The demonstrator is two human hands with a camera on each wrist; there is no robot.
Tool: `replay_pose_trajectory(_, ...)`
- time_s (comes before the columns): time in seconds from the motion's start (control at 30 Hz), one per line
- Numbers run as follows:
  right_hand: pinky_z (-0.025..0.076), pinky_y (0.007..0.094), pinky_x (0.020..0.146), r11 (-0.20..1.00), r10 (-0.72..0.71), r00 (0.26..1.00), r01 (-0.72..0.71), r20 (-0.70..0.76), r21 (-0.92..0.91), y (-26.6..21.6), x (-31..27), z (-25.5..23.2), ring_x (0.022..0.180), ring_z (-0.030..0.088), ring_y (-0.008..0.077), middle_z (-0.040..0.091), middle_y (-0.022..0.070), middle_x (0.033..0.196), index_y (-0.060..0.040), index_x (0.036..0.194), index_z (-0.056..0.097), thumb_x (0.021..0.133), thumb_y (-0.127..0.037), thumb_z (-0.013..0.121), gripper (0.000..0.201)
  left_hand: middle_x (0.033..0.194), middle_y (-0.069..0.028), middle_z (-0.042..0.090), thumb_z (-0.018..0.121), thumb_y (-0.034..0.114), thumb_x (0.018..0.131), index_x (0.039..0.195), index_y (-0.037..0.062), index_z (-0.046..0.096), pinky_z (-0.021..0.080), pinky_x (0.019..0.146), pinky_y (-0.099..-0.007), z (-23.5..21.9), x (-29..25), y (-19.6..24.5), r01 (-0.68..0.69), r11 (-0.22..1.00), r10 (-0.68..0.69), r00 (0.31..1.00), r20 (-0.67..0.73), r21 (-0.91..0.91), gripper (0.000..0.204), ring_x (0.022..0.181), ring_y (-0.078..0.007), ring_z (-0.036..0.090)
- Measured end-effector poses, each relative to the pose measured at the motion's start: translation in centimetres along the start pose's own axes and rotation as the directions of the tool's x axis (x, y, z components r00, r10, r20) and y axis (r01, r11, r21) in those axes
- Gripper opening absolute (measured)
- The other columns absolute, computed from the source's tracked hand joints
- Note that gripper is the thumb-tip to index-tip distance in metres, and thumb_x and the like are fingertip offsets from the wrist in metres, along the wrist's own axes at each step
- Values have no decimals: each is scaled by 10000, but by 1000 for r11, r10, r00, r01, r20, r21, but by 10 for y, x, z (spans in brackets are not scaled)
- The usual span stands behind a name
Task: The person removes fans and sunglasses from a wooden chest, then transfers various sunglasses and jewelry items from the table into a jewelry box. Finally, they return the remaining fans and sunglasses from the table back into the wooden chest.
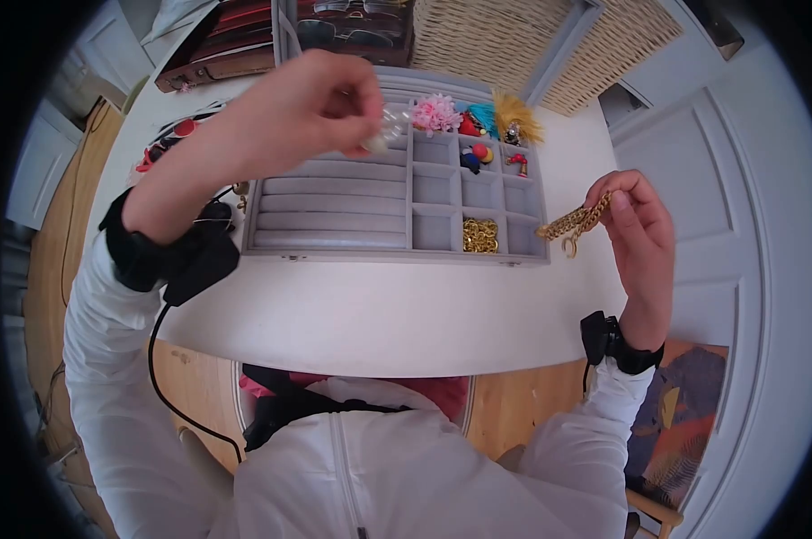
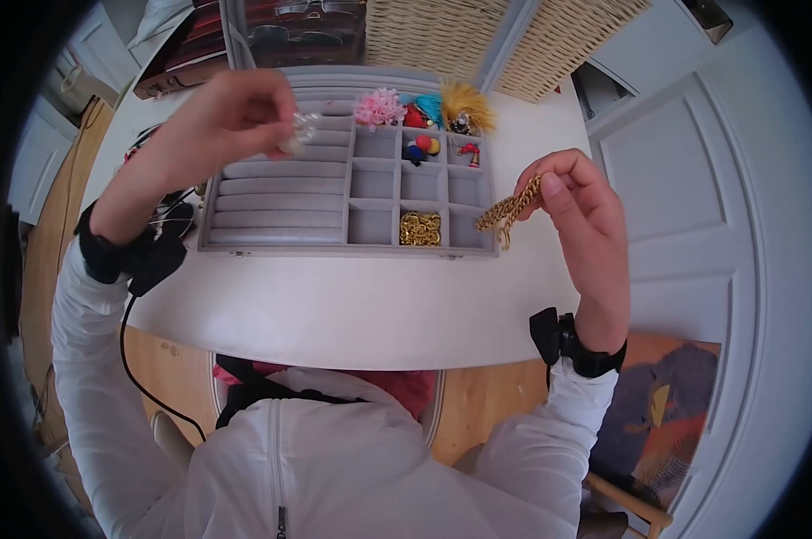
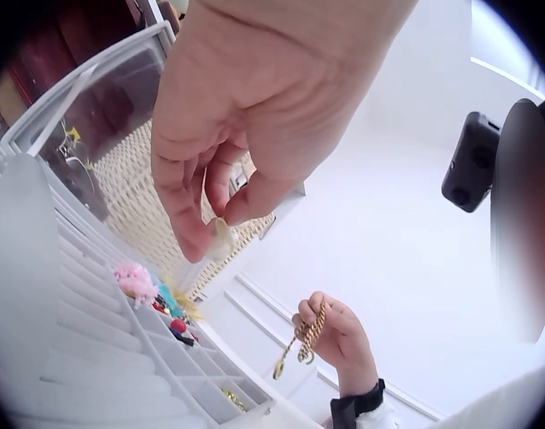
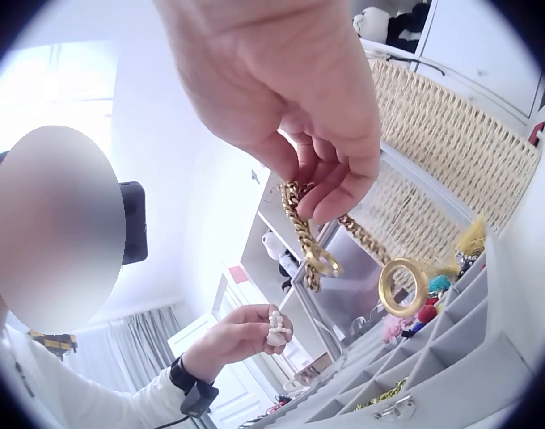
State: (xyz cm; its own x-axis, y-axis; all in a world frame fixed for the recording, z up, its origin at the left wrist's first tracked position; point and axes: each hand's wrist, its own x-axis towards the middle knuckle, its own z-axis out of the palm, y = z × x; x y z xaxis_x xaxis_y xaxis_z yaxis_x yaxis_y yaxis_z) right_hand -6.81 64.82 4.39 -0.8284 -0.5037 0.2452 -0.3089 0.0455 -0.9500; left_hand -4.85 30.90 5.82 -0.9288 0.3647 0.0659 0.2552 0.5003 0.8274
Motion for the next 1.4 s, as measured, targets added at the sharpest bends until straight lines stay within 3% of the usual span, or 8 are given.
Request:
replay_pose_trajectory(0.37,432,226,664,897,304,931,-207,203,-391,33,-4,7,706,517,81,548,24,819,-10,936,527,888,-28,531,52,713,-97,618,588,44,805,784,-15,559,498,614,-265,36,53,-4,-24,959,-2,996,92,281,69,683,-147,634)
replay_pose_trajectory(0.53,424,225,651,884,141,987,-87,83,-459,27,1,9,682,502,79,553,28,848,-10,963,546,836,-1,586,133,728,-120,620,639,111,800,791,-11,581,490,637,-304,39,70,-9,-50,882,31,998,49,468,136,705,-195,633)
replay_pose_trajectory(0.6,421,221,655,889,142,986,-88,88,-450,27,-1,6,681,498,79,551,26,853,-11,972,547,833,1,589,145,746,-121,622,665,150,794,840,-13,601,489,666,-307,29,61,-13,-108,786,211,973,-99,609,181,714,-214,622)
replay_pose_trajectory(0.8,415,215,666,874,157,984,-97,86,-477,11,-2,12,682,487,87,546,32,885,-5,979,546,804,30,590,184,801,-96,644,628,93,797,912,-12,616,489,674,-302,-84,3,-34,195,772,-119,979,-164,605,156,715,-184,611)
replay_pose_trajectory(0.9,416,218,667,858,126,984,-45,124,-512,-6,7,25,689,488,96,545,50,926,4,980,543,780,52,584,209,812,-88,644,650,77,757,923,10,633,489,673,-309,-115,-14,-77,306,634,-265,949,-173,710,180,730,-186,616)
replay_pose_trajectory(1.23,399,220,637,869,-98,951,225,291,-441,-44,67,65,678,485,97,554,49,901,6,973,565,789,0,601,188,925,-189,657,681,89,663,993,37,651,492,812,-409,-88,24,-147,177,657,-81,983,-165,732,335,895,-349,625)
replay_pose_trajectory(1.3,396,220,631,872,-118,954,232,274,-431,-45,80,66,673,483,91,558,39,867,5,974,572,800,-20,606,179,930,-214,646,684,94,653,932,-4,646,491,812,-421,-81,28,-143,284,555,-244,954,-174,782,298,907,-354,620)
replay_pose_trajectory(1.4,388,200,621,883,-123,976,191,181,-428,-46,95,62,666,466,58,552,-6,779,-5,957,595,838,-85,606,143,898,-235,635,676,117,651,881,-32,635,493,796,-423,-83,21,-132,245,584,-216,966,-143,774,276,902,-355,618)
